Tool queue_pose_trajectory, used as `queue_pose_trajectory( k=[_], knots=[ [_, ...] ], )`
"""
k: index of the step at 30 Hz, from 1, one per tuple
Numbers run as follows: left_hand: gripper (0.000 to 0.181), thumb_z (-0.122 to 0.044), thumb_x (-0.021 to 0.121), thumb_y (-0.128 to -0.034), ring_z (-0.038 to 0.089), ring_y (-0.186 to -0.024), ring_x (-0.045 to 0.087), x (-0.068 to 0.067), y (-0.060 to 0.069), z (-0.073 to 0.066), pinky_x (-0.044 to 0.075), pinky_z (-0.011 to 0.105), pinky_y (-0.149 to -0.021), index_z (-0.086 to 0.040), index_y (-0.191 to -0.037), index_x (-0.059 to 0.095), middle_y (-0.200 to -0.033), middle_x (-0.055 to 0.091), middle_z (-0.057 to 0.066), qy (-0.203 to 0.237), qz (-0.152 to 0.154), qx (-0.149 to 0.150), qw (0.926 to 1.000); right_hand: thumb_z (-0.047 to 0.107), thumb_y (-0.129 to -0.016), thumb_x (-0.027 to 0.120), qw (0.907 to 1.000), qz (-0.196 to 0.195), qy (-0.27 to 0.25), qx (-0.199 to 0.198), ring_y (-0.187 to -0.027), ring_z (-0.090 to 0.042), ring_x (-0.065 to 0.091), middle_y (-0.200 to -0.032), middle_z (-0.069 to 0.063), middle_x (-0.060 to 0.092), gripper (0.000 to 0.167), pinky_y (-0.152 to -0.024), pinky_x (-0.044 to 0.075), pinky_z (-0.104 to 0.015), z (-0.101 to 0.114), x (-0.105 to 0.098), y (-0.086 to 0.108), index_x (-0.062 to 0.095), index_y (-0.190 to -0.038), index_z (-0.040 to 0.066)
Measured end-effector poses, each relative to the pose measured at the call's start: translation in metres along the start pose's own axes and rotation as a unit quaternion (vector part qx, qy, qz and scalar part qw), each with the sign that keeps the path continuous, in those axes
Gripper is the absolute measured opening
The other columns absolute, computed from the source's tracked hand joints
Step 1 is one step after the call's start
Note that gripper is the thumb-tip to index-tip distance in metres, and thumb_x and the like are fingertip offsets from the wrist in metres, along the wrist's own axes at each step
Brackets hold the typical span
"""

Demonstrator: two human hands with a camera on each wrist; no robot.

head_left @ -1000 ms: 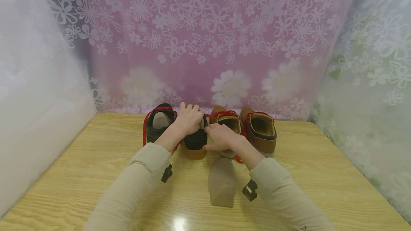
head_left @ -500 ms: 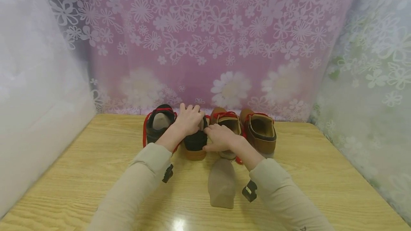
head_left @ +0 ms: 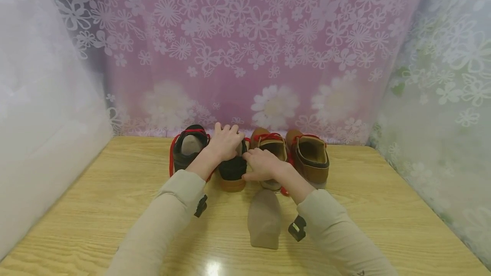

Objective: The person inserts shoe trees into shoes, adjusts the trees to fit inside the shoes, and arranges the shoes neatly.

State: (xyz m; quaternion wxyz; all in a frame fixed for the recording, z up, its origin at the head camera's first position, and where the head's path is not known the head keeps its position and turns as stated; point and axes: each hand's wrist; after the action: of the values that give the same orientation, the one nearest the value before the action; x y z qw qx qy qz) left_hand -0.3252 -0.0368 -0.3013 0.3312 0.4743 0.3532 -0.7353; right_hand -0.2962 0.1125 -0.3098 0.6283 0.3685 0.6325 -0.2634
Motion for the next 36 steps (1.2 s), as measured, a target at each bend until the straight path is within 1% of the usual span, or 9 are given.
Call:
queue_pose_trajectory(
  k=[8,12,16,26,36],
  knots=[
    [0.047,-0.036,0.07,-0.0819,0.029,-0.102,0.05,0.0014,-0.0011,0.0,0.032,0.049,-0.086,-0.017,-0.124,0.057,-0.119,0.049,0.01,-0.002,0.003,0.002,1.0,0.041,-0.083,0.064,0.9999,-0.006,0.01,-0.004,-0.116,-0.028,0.048,-0.126,-0.01,0.052,0.057,-0.09,0.042,-0.043,-0.0013,0.0002,-0.0016,0.053,-0.126,0.005],
    [0.045,-0.035,0.069,-0.0827,0.029,-0.102,0.05,0.0022,-0.0021,-0.0001,0.033,0.049,-0.085,-0.018,-0.123,0.057,-0.118,0.049,0.01,-0.005,0.0,0.001,1.0,0.04,-0.083,0.064,0.9998,-0.011,0.012,-0.006,-0.114,-0.027,0.049,-0.124,-0.009,0.054,0.055,-0.089,0.042,-0.043,-0.0016,-0.0001,-0.0018,0.054,-0.125,0.005],
    [0.042,-0.034,0.068,-0.0832,0.029,-0.1,0.051,0.0021,-0.0028,-0.0002,0.033,0.049,-0.085,-0.018,-0.121,0.059,-0.117,0.049,0.01,-0.004,-0.004,0.002,1.0,0.04,-0.083,0.064,0.9999,-0.009,0.014,-0.005,-0.115,-0.027,0.048,-0.125,-0.009,0.053,0.055,-0.089,0.041,-0.044,-0.0009,-0.0006,-0.0016,0.054,-0.125,0.006],
    [0.039,-0.033,0.066,-0.0849,0.029,-0.1,0.05,0.0028,-0.0038,-0.0002,0.033,0.048,-0.085,-0.02,-0.122,0.059,-0.119,0.049,0.01,-0.003,0.008,0.004,1.0,0.039,-0.083,0.065,0.9999,-0.005,0.013,-0.007,-0.115,-0.027,0.048,-0.124,-0.009,0.054,0.053,-0.089,0.042,-0.044,0.0003,0.0018,-0.0024,0.054,-0.124,0.006],
    [0.037,-0.031,0.064,-0.0864,0.029,-0.101,0.05,0.0053,-0.0056,0.0001,0.033,0.049,-0.085,-0.022,-0.122,0.058,-0.118,0.049,0.01,-0.016,-0.007,0.008,0.9998,0.038,-0.083,0.064,0.9998,-0.007,0.019,-0.007,-0.114,-0.027,0.048,-0.124,-0.009,0.054,0.052,-0.089,0.041,-0.044,-0.001,0.0018,-0.0039,0.055,-0.123,0.007]
  ],
)
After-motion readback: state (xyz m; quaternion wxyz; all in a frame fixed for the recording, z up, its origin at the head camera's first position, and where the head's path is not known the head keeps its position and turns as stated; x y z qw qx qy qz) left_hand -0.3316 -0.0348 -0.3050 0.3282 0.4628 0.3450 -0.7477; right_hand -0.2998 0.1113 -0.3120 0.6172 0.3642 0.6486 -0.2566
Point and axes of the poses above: each hand's wrist, its own y-axis away from the middle knuckle, its own x-axis out of the palm, z = x × y
